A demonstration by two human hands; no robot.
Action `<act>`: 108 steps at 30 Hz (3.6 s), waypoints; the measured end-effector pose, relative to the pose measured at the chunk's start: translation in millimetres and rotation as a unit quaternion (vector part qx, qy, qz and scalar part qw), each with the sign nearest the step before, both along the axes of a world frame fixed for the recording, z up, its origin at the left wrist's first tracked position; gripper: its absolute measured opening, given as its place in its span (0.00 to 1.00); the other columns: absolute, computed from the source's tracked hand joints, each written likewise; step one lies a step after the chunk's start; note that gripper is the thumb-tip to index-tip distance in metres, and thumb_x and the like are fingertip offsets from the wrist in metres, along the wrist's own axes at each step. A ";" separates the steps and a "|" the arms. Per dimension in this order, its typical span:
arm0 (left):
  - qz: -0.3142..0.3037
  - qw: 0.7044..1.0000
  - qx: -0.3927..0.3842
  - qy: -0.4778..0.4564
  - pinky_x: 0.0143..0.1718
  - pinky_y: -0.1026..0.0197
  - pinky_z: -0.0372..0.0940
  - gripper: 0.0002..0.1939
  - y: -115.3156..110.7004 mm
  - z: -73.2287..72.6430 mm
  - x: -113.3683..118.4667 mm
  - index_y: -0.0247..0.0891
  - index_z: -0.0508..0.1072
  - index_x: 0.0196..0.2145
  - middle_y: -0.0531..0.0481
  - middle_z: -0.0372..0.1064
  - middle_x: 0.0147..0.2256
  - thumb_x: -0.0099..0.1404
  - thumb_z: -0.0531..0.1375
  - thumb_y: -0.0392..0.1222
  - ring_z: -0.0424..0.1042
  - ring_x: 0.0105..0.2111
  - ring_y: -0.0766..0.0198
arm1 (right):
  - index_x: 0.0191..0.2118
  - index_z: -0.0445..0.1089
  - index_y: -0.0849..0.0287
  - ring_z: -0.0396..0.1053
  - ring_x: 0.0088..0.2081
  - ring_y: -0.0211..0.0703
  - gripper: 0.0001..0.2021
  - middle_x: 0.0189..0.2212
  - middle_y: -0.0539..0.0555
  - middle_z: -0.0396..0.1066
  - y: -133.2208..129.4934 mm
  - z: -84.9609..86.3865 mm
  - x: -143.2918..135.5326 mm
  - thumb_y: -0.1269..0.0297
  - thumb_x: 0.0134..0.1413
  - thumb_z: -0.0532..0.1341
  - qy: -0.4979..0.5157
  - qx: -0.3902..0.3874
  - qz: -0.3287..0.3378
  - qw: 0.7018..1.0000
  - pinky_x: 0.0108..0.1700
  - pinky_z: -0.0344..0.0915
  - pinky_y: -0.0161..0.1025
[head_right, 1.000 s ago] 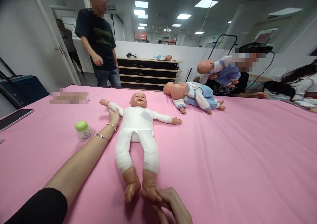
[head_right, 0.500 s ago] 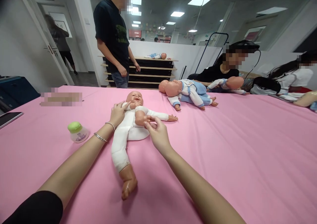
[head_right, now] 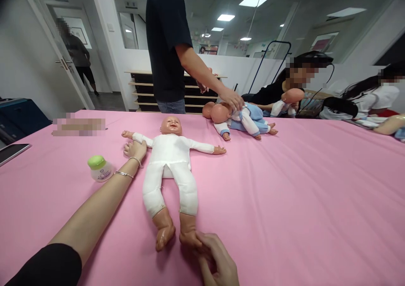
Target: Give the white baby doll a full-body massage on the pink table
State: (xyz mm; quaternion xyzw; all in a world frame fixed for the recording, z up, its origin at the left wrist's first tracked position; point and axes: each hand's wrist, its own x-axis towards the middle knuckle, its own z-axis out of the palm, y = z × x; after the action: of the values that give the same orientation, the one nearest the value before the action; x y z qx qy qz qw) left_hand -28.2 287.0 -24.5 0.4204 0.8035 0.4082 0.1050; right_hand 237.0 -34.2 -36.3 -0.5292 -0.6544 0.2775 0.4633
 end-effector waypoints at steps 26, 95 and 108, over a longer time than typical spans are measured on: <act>-0.575 0.741 0.114 0.329 0.25 0.57 0.57 0.23 -270.0 11.2 35.6 0.43 0.63 0.49 0.44 0.68 0.35 0.56 0.60 0.48 0.63 0.30 0.57 | 0.39 0.68 0.63 0.68 0.50 0.44 0.10 0.49 0.64 0.67 130.2 59.8 19.3 0.73 0.51 0.54 0.452 -0.331 -0.037 0.827 0.52 0.67 0.39; -0.437 0.780 0.279 0.351 0.28 0.59 0.50 0.10 -252.4 73.2 4.0 0.35 0.65 0.42 0.50 0.67 0.27 0.63 0.51 0.33 0.61 0.27 0.62 | 0.46 0.65 0.64 0.67 0.46 0.44 0.19 0.45 0.59 0.69 351.1 50.6 -3.8 0.57 0.53 0.54 0.247 0.102 -0.310 0.913 0.50 0.62 0.41; -0.352 0.813 0.279 0.371 0.29 0.59 0.50 0.10 -169.7 47.5 -5.6 0.35 0.64 0.42 0.46 0.70 0.32 0.63 0.49 0.31 0.63 0.29 0.61 | 0.41 0.73 0.58 0.68 0.45 0.48 0.14 0.41 0.56 0.73 328.5 51.8 -62.5 0.64 0.44 0.63 -0.016 0.164 0.059 0.985 0.49 0.63 0.45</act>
State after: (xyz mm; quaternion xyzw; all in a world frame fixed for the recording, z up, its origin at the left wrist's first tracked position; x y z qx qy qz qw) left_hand -33.8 117.2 23.0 0.8054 0.4302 0.3628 -0.1860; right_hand 174.4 294.3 15.5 -0.4107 -0.7284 0.1846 0.5164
